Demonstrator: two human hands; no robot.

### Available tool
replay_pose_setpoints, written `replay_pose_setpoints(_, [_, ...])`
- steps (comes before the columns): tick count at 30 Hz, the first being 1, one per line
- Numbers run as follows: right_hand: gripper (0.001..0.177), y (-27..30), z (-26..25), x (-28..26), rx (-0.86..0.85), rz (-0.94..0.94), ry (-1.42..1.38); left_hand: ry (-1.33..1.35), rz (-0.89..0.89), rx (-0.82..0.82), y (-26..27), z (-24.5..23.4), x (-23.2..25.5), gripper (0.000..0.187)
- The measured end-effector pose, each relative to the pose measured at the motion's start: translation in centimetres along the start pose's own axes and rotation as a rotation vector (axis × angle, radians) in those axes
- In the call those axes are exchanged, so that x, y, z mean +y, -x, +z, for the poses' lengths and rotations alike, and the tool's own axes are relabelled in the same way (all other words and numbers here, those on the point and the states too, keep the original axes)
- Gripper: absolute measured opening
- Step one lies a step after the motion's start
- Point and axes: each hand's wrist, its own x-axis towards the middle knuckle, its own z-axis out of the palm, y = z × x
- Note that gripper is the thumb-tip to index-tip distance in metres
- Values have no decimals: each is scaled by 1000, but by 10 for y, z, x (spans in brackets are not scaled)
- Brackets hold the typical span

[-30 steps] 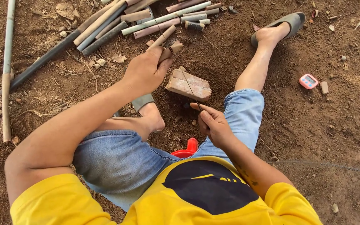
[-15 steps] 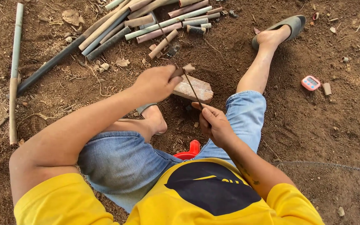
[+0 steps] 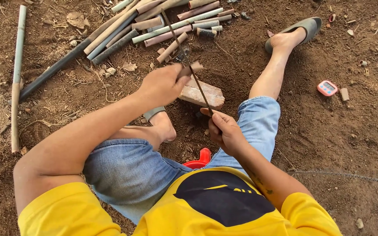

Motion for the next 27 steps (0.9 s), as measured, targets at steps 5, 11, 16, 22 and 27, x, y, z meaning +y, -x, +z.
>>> replay_pose_setpoints(5, [49, 10, -11, 17, -7, 2, 38, 40, -14, 74, -6, 2, -18, 41])
replay_pose_setpoints(11, [48, 7, 2, 0, -11, -8, 6, -35, 24, -46, -1, 3, -1, 40])
replay_pose_setpoints(16, [47, 13, 1, 2, -23, 7, 18, 33, -38, 55, -4, -6, -12, 38])
replay_pose_setpoints(22, [50, 8, 4, 2, -6, 21, 13, -121, 70, -127, -4, -1, -5, 44])
replay_pose_setpoints(27, [42, 20, -4, 18, -73, -44, 180, -67, -25, 33, -4, -1, -33, 46])
